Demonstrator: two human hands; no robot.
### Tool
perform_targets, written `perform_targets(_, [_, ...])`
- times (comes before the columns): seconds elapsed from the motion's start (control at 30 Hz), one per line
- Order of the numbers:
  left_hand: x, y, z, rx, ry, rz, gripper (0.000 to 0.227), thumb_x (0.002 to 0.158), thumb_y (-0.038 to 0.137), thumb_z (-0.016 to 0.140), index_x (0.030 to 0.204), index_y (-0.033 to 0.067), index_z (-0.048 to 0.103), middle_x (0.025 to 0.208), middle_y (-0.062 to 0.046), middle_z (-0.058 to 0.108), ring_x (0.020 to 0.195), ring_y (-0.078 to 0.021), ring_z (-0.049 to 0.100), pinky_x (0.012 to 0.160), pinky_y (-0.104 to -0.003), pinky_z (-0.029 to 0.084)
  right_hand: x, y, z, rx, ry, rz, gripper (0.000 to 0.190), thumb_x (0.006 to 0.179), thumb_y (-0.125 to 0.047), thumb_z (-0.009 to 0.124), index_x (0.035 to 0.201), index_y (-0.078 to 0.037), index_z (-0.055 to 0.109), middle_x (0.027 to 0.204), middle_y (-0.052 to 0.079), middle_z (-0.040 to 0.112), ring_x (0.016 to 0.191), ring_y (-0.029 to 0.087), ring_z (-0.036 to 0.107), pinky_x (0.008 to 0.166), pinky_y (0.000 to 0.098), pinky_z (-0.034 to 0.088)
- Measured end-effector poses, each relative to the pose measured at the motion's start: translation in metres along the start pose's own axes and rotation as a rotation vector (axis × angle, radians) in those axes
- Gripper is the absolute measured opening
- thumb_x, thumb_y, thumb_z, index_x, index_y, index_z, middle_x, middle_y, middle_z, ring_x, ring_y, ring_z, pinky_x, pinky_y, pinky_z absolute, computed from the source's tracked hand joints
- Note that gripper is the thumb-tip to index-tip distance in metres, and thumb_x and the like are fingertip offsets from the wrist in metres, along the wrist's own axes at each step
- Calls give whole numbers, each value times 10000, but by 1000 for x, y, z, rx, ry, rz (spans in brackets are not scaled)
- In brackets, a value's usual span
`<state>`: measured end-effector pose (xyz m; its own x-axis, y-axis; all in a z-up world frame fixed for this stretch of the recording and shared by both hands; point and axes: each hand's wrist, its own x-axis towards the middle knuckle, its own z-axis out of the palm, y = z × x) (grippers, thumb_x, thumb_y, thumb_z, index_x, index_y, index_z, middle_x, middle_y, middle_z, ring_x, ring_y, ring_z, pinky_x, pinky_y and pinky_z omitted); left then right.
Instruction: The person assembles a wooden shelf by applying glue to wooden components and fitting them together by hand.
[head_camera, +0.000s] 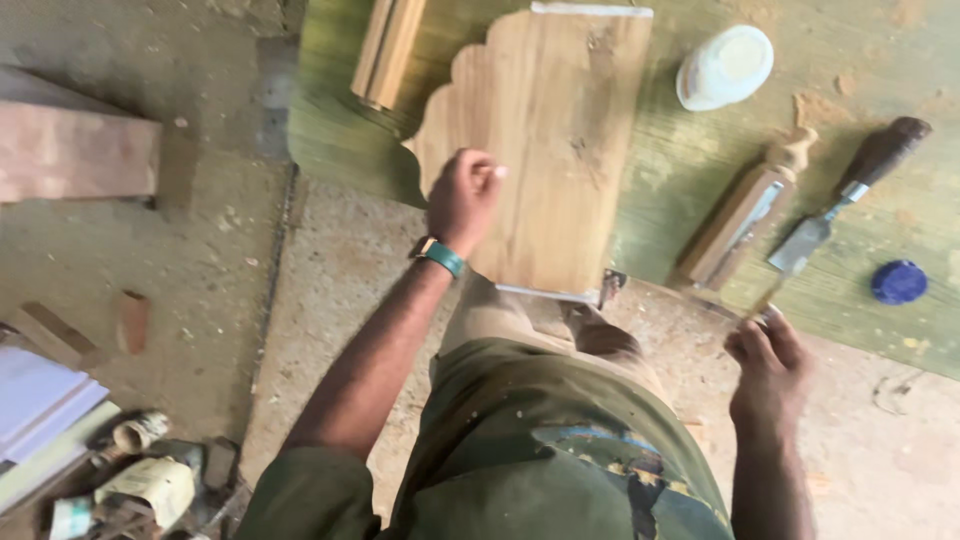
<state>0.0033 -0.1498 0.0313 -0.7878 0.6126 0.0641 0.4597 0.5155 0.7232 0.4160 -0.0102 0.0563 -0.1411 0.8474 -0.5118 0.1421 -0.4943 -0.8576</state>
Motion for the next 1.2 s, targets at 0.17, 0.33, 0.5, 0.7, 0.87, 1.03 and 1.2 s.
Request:
perform_targets(0.17, [83,-121,-37,339,172,8,471,853,349,813,1189,85,613,1138,-158,713,1026,-431,655,840,-519,532,-31,10,27,-2,91,32,275,1036,-43,662,1300,35,642,970,45,668,841,134,645,784,282,561])
perform_targets(0.33, [182,-224,-43,207,-3,-190,865,793,509,860,1358,-32,492,1257,-275,639,1165,-402,629,987,-489,521,-60,16,84,-52,86,81,436,987,-16,632,1421,11,594,973,66,697,832,131,651,787,271,552])
perform_targets(0.5, [209,-255,-18,41,-120,-53,1127,763,510,975,1392,-182,347,1347,-406,514,1230,-502,542,993,-550,468,-86,30,116,-77,69,78,436,1010,-41,633,1432,44,565,989,61,685,848,121,648,800,272,555])
perform_targets(0.7, [193,-209,-31,-71,-294,-481,734,747,494,819,1274,65,540,1262,-212,762,1088,-321,765,907,-401,598,-100,46,120,-146,62,77,438,1015,-53,634,1437,32,555,966,75,682,817,122,635,761,265,531])
perform_targets(0.87, [176,-150,-27,231,-23,-247,712,679,397,940,1155,37,550,1203,-184,615,1069,-335,643,822,-456,567,-86,33,137,-126,42,101,428,1014,-53,627,1433,15,572,965,50,676,823,115,635,770,269,538])
perform_targets(1.03, [150,-142,-3,139,107,-79,893,634,358,927,1311,-31,495,1211,-218,610,1099,-372,617,889,-472,533,-85,8,153,-173,47,37,433,1024,-36,621,1454,6,587,974,43,668,851,106,628,813,265,542])
perform_targets(1.2, [150,-187,-11,-96,250,-299,551,983,327,731,1354,-9,500,1233,-202,644,1036,-319,666,907,-452,544,-84,7,161,-159,31,45,431,1036,-34,622,1460,25,570,999,66,676,859,120,636,814,285,553])
